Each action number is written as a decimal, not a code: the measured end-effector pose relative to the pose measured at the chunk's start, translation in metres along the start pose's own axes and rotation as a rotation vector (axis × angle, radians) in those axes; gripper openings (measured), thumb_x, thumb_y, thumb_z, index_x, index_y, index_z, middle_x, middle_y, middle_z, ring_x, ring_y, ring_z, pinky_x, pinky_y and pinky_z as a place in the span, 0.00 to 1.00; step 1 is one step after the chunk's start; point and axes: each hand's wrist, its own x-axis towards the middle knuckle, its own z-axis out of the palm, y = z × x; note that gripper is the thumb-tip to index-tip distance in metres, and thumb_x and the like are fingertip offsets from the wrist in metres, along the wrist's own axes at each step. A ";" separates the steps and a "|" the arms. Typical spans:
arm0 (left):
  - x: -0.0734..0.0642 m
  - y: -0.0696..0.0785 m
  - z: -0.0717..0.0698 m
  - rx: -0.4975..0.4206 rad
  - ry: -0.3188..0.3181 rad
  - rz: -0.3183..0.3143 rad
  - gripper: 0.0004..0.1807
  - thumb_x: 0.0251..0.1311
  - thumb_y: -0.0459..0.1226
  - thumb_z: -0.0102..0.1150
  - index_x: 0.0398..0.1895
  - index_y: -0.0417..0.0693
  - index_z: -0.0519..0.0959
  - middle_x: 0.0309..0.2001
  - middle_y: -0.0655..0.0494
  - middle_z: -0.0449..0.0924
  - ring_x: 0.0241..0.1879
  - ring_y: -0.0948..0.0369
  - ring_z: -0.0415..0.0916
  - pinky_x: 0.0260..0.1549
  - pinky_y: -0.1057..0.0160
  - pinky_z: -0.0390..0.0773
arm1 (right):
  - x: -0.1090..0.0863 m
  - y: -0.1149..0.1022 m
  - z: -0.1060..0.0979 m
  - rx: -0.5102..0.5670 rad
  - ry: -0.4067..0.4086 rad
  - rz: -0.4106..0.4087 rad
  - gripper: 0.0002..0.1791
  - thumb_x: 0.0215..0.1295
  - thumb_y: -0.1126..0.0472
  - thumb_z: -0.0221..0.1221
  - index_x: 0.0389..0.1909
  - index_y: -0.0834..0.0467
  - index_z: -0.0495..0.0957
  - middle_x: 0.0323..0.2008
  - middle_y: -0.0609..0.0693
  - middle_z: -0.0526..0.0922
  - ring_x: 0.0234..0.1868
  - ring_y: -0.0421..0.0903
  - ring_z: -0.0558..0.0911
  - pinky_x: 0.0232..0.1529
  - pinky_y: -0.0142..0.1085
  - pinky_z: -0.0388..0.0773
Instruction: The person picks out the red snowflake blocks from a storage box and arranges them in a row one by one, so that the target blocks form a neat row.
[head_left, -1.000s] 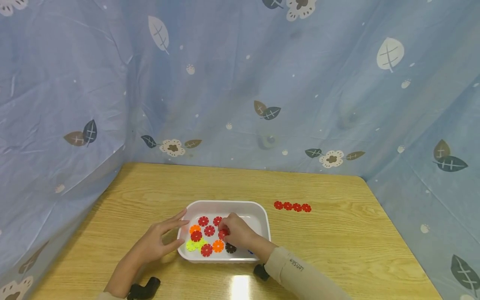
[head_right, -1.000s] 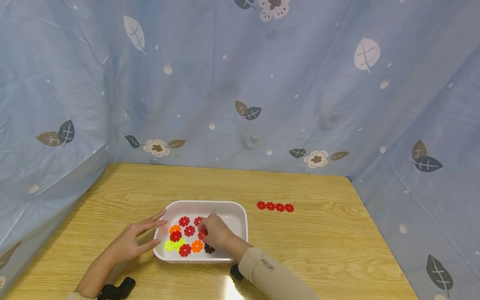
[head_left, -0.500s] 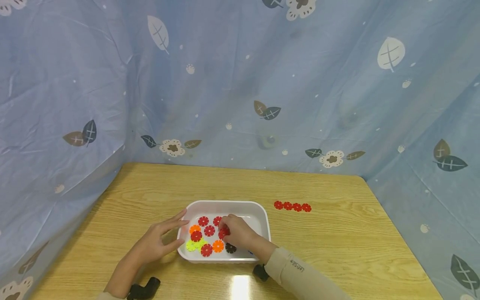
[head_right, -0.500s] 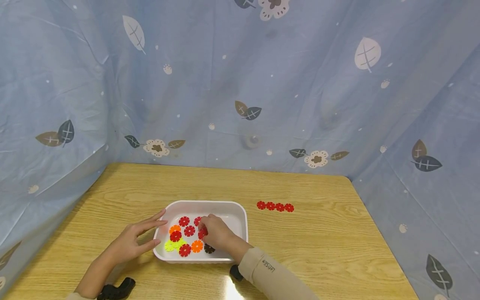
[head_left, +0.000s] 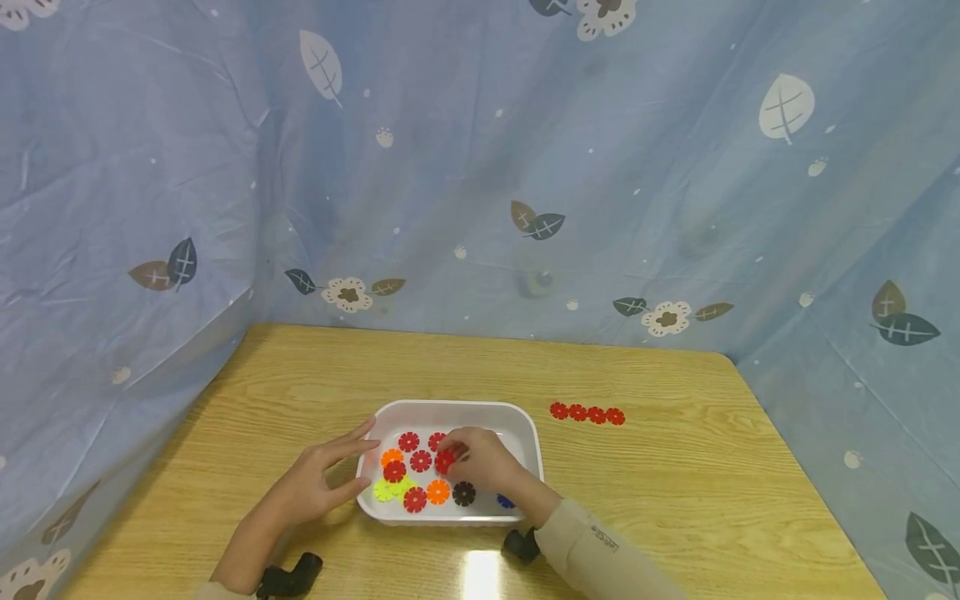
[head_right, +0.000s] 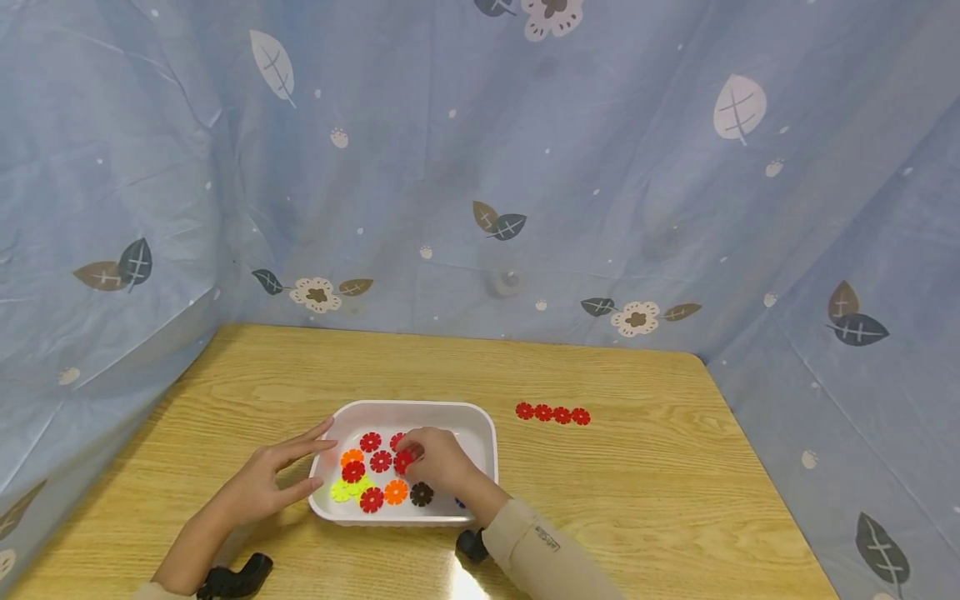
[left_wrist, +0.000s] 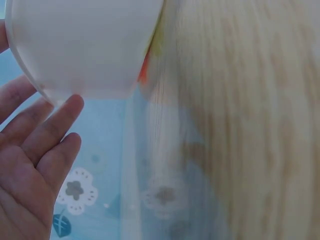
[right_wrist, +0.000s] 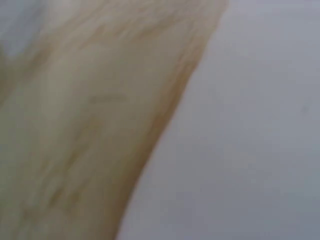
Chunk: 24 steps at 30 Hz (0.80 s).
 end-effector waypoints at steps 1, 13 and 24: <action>0.000 0.000 0.000 0.005 -0.002 0.006 0.23 0.57 0.43 0.64 0.57 0.52 0.77 0.69 0.50 0.63 0.63 0.47 0.68 0.55 0.42 0.72 | 0.000 0.001 -0.001 0.022 0.005 0.001 0.13 0.53 0.69 0.65 0.41 0.57 0.82 0.36 0.46 0.81 0.38 0.41 0.78 0.41 0.31 0.79; 0.000 0.000 0.001 -0.001 0.005 0.002 0.23 0.56 0.42 0.65 0.57 0.52 0.77 0.69 0.50 0.63 0.63 0.48 0.68 0.55 0.41 0.72 | -0.008 0.001 -0.019 0.179 0.031 -0.063 0.15 0.56 0.69 0.63 0.46 0.58 0.81 0.42 0.50 0.83 0.43 0.45 0.80 0.41 0.28 0.79; 0.000 0.002 0.001 -0.014 -0.001 -0.026 0.24 0.57 0.43 0.64 0.58 0.52 0.77 0.69 0.51 0.63 0.64 0.48 0.67 0.56 0.40 0.70 | -0.038 0.016 -0.070 0.337 0.202 -0.050 0.18 0.58 0.70 0.61 0.51 0.65 0.78 0.48 0.60 0.81 0.46 0.48 0.79 0.43 0.28 0.79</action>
